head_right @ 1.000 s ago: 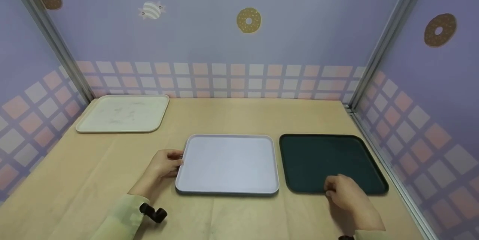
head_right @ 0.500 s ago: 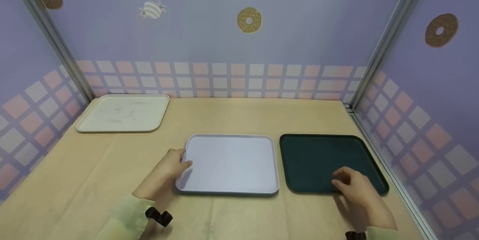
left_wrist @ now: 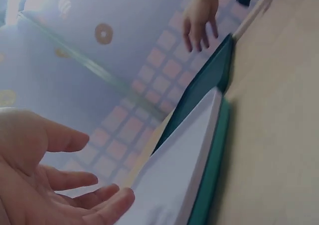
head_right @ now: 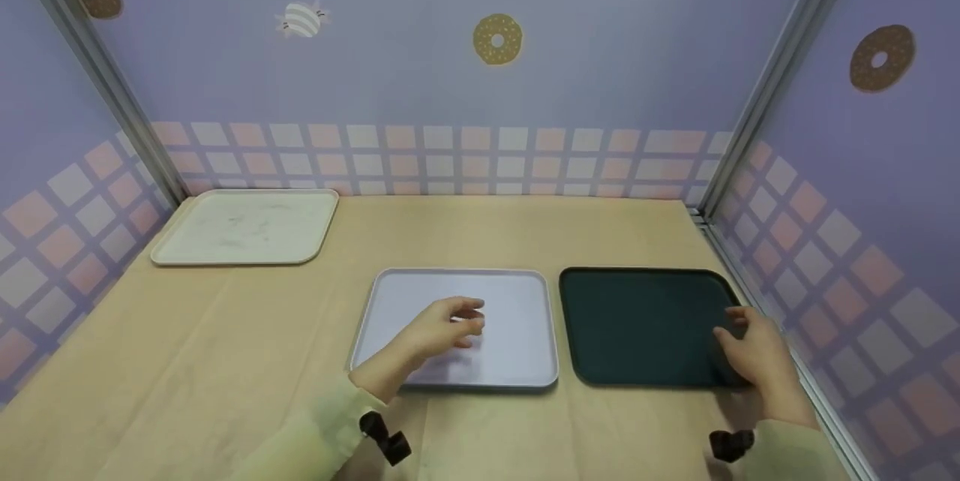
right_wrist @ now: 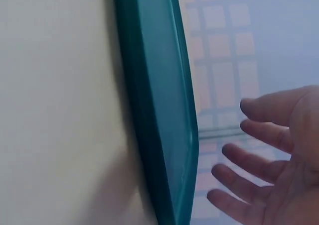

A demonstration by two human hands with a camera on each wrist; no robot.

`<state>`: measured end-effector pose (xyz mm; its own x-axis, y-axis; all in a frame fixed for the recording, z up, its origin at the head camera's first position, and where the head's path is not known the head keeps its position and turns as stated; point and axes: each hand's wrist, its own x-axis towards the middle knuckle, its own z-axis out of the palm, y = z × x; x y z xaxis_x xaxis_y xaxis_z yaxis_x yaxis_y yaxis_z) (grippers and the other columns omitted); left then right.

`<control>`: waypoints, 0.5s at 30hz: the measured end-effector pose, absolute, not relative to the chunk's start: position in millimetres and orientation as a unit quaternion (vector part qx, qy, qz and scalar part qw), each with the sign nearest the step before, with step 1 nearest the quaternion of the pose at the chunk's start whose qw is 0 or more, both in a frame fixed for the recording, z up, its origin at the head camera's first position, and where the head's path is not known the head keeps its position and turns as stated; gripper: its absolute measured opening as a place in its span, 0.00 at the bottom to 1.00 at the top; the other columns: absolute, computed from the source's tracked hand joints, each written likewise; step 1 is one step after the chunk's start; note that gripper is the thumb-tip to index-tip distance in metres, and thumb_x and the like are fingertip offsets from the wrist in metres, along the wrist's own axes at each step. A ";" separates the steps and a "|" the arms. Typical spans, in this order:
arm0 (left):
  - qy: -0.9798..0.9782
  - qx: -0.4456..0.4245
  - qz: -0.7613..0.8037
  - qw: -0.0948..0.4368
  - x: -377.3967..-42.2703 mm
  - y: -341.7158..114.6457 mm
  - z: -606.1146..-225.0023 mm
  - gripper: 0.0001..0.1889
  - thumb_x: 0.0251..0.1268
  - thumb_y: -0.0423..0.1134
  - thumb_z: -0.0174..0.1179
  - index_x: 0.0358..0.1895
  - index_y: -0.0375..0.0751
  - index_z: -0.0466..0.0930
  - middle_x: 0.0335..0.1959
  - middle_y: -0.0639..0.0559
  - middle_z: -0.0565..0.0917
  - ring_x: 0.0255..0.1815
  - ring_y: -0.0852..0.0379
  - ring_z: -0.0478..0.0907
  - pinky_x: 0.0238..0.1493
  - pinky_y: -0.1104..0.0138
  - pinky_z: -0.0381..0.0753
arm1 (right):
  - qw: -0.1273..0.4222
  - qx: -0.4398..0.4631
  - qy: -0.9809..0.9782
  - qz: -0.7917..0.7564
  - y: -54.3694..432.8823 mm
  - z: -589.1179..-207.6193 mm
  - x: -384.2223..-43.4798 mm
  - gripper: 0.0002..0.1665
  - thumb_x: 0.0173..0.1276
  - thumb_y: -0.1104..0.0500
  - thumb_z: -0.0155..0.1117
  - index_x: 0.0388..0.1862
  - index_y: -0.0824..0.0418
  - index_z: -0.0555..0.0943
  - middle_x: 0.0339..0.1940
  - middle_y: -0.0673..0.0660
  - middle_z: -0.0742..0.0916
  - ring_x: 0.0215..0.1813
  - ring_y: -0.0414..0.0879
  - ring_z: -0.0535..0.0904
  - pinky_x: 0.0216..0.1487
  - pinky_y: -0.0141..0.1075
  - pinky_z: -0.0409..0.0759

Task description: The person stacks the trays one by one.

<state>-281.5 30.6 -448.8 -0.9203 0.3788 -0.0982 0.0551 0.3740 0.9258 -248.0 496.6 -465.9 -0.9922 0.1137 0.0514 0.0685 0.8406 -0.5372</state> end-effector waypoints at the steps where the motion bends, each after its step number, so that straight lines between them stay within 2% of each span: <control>1: 0.798 0.122 0.566 0.165 -281.9 40.0 -448.5 0.26 0.74 0.37 0.60 0.69 0.27 0.72 0.60 0.35 0.82 0.54 0.41 0.85 0.54 0.57 0.88 | 0.036 -0.055 -0.958 0.279 499.7 -464.5 -249.9 0.33 0.83 0.54 0.49 0.70 0.81 0.61 0.65 0.88 0.69 0.63 0.83 0.67 0.57 0.71 0.72; 5: 0.724 0.069 0.648 0.225 -283.5 74.9 -447.9 0.25 0.76 0.35 0.59 0.70 0.27 0.70 0.62 0.36 0.81 0.59 0.42 0.84 0.57 0.58 0.87 | 0.029 -0.083 -0.956 0.279 508.9 -461.8 -257.6 0.35 0.83 0.54 0.47 0.71 0.82 0.58 0.65 0.91 0.65 0.63 0.85 0.65 0.59 0.73 0.70; 7: 0.694 0.041 0.678 0.238 -283.9 90.4 -448.0 0.25 0.76 0.35 0.58 0.70 0.26 0.69 0.64 0.36 0.80 0.62 0.39 0.82 0.59 0.56 0.86 | 0.028 -0.097 -0.956 0.275 511.4 -462.5 -261.2 0.35 0.82 0.55 0.47 0.71 0.83 0.57 0.65 0.91 0.64 0.63 0.85 0.64 0.60 0.73 0.69; 15: 0.638 -0.027 0.736 0.223 -283.5 138.5 -448.0 0.22 0.78 0.38 0.56 0.66 0.24 0.72 0.59 0.31 0.81 0.61 0.40 0.82 0.64 0.54 0.84 | 0.009 -0.140 -0.950 0.279 518.2 -472.3 -269.7 0.37 0.81 0.55 0.47 0.71 0.86 0.54 0.66 0.91 0.64 0.64 0.84 0.65 0.63 0.71 0.69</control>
<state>-283.5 138.5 -448.0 -0.8991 0.2937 -0.3246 -0.3631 -0.0862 0.9277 -269.7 518.2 -472.3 -0.9606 0.2710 -0.0609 0.2609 0.8050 -0.5328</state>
